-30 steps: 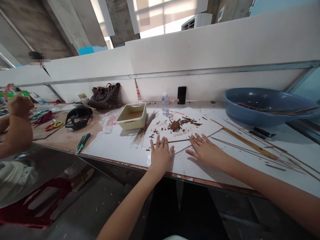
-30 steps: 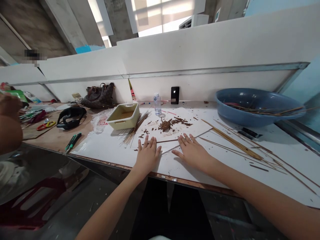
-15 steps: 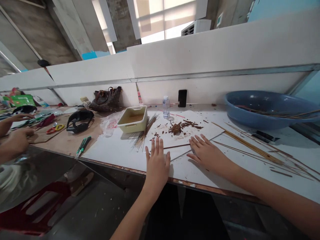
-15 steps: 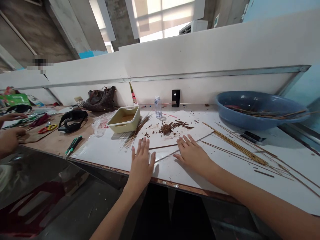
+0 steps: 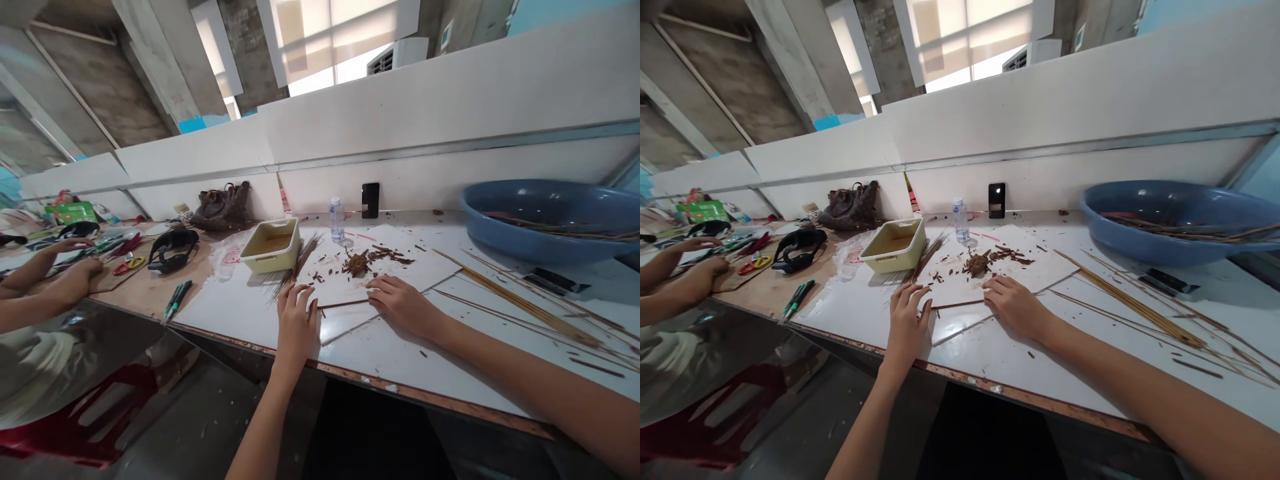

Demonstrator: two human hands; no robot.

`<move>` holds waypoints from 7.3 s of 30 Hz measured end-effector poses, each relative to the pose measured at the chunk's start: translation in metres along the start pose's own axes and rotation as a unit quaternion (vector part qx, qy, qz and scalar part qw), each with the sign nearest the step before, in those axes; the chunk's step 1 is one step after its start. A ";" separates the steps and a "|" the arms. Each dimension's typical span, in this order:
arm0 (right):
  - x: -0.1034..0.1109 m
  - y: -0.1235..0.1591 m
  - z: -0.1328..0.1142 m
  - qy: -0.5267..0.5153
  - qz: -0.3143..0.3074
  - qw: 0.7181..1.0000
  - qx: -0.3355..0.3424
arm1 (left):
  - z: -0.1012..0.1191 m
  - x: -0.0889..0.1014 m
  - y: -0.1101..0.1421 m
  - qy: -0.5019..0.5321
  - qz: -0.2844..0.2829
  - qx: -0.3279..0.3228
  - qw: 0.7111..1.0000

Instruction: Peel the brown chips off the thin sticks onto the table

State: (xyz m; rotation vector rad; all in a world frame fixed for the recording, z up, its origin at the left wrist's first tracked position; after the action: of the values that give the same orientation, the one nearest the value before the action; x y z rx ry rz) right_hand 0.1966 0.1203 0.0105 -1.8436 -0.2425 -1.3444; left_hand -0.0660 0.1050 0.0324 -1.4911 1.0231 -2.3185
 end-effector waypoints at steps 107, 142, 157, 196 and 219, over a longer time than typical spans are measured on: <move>-0.033 0.016 -0.027 -0.010 -0.055 0.992 -0.111 | 0.074 -0.072 0.006 -0.069 -0.307 -0.035 0.949; -0.028 0.007 -0.014 0.019 -0.182 0.973 -0.141 | 0.067 -0.052 -0.017 -0.113 -0.358 0.025 0.926; -0.029 0.012 -0.022 0.040 -0.186 0.965 -0.178 | 0.057 -0.038 0.003 -0.113 -0.330 0.037 0.936; -0.026 0.010 -0.023 0.065 -0.221 0.948 -0.219 | 0.042 -0.033 0.002 -0.118 -0.305 0.043 0.944; -0.023 0.018 -0.023 0.069 -0.221 0.948 -0.219 | 0.041 -0.027 0.006 -0.132 -0.299 0.057 0.944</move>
State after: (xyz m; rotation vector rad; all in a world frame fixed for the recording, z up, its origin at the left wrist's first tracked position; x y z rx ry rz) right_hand 0.1814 0.0998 -0.0157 -2.1249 -0.3150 -1.9566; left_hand -0.0191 0.0963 0.0195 -2.2211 0.3882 -2.3712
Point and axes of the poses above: each hand's wrist, its own y-axis away from the middle knuckle, its own x-axis out of the back of the hand, z = x × y, the point moved 6 cm from there along -y, towards the middle knuckle, and after that the axes turned 2 degrees about -x, right-handed, at the moved point
